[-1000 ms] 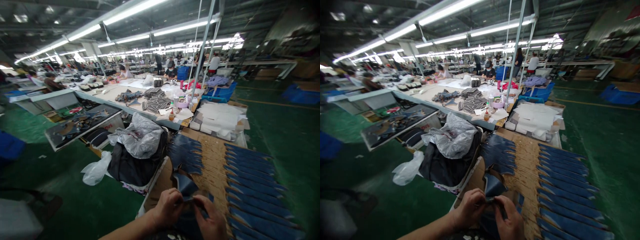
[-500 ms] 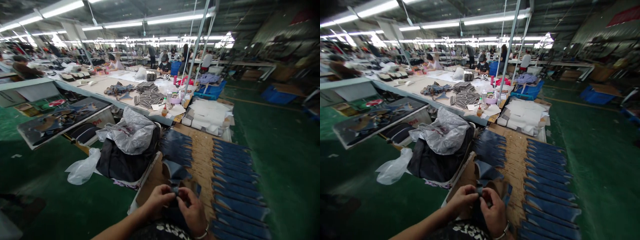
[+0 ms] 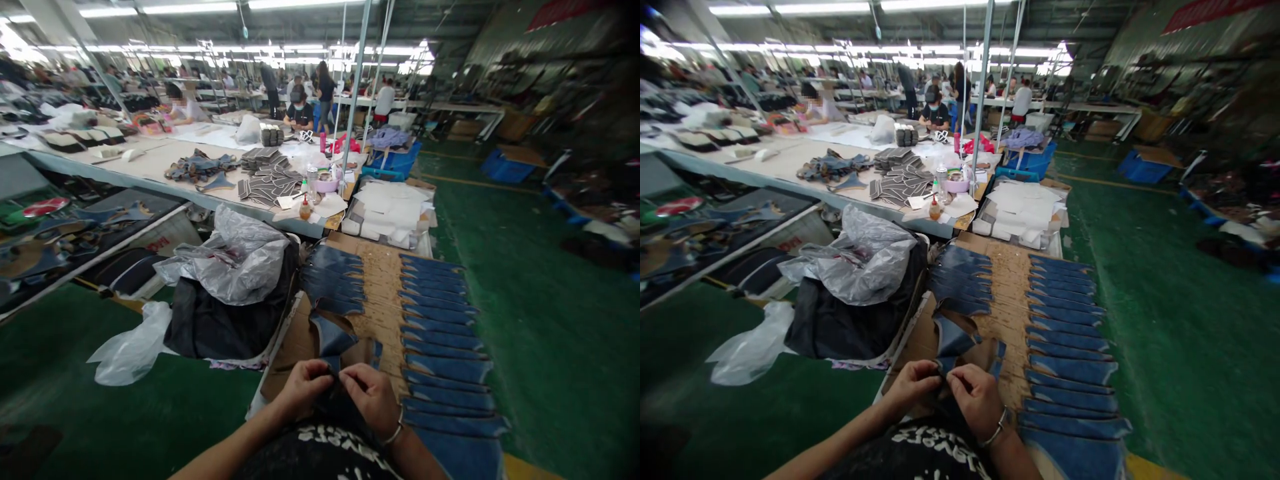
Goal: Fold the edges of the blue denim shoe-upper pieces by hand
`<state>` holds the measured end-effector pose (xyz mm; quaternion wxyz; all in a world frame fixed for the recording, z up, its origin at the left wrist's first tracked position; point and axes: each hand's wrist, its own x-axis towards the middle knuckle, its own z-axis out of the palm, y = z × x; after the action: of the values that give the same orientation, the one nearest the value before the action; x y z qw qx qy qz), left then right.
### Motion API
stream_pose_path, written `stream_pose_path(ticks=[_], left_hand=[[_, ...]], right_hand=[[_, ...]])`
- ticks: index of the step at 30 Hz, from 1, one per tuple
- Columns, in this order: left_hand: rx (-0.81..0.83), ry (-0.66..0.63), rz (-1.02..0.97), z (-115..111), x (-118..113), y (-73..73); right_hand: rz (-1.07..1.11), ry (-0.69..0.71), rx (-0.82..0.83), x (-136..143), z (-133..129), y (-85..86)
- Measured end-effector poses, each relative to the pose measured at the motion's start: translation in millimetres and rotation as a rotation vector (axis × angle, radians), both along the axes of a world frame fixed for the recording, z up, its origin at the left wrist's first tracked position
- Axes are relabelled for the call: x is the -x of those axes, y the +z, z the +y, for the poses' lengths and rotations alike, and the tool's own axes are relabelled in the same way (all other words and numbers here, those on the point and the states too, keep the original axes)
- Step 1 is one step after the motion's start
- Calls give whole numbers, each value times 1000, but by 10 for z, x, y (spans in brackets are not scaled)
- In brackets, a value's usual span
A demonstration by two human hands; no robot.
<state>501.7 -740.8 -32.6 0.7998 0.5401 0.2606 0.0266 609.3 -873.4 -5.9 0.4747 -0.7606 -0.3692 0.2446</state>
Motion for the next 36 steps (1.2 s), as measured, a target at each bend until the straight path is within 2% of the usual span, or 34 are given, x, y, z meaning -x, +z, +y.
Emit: stream_pose_path(ticks=[4,9,12,17,21,24,28,32,36], left_hand=[[-106,-59,42,-13,7,50],[-200,-50,100,-59,1,32],[-172,-60,94,-89,4,26],[-71,23,104,-139,15,40],[6,159,99,-174,2,35],[18,193,80,-201,0,15],[1,163,77,-245,22,-28],[-16,163,82,-284,34,-56],[22,179,85,-297,37,-84]], right_hand=[[-82,23,60,7,-2,-19],[104,-22,141,32,4,-100],[222,-58,181,51,15,-141],[478,-147,170,135,46,-263],[636,-245,74,175,45,-349],[727,-255,-8,172,25,-342],[595,-173,-93,172,13,-284],[375,-213,-15,169,6,-289],[272,-216,14,149,-23,-330]])
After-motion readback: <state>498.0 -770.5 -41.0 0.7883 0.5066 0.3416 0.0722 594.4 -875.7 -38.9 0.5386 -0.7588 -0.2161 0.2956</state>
